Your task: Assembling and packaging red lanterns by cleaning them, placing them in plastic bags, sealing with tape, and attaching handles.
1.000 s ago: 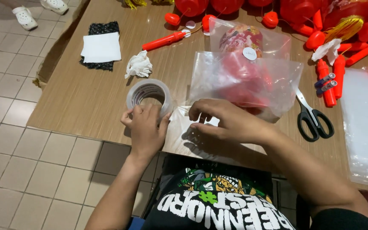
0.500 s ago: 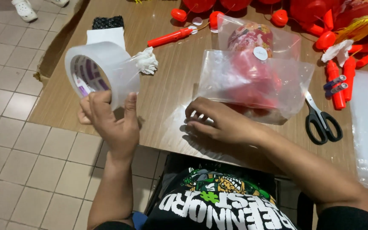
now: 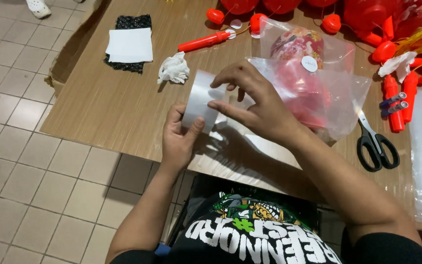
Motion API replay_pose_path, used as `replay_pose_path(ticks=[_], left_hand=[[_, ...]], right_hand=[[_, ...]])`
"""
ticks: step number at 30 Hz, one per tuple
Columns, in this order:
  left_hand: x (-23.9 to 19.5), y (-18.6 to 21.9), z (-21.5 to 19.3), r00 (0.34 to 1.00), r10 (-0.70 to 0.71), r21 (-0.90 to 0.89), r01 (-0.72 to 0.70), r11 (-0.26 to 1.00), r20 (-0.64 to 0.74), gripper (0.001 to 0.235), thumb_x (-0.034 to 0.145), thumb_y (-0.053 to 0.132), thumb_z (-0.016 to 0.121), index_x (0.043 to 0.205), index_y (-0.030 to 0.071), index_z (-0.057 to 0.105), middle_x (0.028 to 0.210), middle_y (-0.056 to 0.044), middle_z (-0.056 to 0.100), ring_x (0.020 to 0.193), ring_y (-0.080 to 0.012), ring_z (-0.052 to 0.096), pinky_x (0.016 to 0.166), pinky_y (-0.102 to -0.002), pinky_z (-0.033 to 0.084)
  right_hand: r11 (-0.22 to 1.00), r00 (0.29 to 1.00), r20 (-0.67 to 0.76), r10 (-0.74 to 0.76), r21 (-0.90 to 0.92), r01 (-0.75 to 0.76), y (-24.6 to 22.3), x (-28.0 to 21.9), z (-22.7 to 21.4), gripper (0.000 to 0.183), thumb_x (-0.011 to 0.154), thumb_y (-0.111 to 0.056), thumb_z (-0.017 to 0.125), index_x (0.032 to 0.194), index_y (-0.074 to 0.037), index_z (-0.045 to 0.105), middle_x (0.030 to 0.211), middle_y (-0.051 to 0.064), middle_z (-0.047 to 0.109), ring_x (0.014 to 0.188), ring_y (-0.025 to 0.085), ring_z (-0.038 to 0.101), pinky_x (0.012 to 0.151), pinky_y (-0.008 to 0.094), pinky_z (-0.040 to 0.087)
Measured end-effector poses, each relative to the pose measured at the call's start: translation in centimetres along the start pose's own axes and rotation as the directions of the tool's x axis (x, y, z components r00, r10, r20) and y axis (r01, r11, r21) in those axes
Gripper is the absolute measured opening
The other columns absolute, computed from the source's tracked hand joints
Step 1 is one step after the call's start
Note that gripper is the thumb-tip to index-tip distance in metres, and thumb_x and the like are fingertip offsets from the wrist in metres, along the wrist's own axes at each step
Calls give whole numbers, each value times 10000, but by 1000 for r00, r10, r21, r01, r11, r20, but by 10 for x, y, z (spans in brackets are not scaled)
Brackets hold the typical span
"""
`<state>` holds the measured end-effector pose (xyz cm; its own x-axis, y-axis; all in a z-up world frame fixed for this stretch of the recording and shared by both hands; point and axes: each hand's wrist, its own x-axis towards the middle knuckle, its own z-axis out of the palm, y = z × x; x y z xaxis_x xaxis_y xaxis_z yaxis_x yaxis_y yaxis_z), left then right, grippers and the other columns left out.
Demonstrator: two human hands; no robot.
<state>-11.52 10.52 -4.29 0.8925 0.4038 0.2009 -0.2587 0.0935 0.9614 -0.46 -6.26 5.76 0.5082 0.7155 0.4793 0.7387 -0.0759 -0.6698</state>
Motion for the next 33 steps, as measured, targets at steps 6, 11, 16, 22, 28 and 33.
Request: replay_pose_path(ticks=[6,11,16,22,28,33], left_hand=[[4,1,10,999,3,-103,0,995,34,287,960,289,714,1100,101,549,904,0,581,807,-106,573,723,-241,507],[6,6,16,999,-21,-181,27,983,32,187,1008,217,688,1070,86,569,813,37,552,780,-71,535,786,-241,479],[7,4,16,998,-46,-165,53,985,48,188,1004,212,695,1065,79,577,815,30,554,798,-69,530,784,-240,468],[5,4,14,994,-46,-165,63,984,104,203,987,214,721,1077,93,585,814,41,533,826,-68,533,806,-235,465],[5,-5,14,994,-43,-144,57,988,102,220,982,218,730,1075,92,576,830,33,527,844,-74,521,824,-236,459],[6,-6,12,995,-43,-103,53,993,94,227,976,231,739,1088,95,596,843,26,565,852,-82,537,853,-259,481]], right_hand=[[999,999,-33,-41,-33,40,26,6,10,70,998,-173,755,1020,-108,745,991,41,608,917,185,583,715,289,469],[999,995,-99,-13,-37,9,49,6,18,99,1042,-202,716,1029,-110,752,893,50,612,831,199,581,680,288,469],[996,991,-105,79,52,-74,53,8,18,195,1097,-215,634,998,-73,723,804,68,555,734,174,552,637,296,466],[990,979,-165,122,90,-109,61,9,22,277,1125,-209,578,941,-39,696,785,110,596,697,215,590,623,325,490],[975,975,-120,188,144,-170,61,8,18,297,1128,-253,577,930,-60,686,773,78,573,710,176,588,620,289,483],[975,986,15,169,146,-169,38,11,1,191,1017,-209,718,976,-28,677,866,96,585,813,187,561,683,298,473]])
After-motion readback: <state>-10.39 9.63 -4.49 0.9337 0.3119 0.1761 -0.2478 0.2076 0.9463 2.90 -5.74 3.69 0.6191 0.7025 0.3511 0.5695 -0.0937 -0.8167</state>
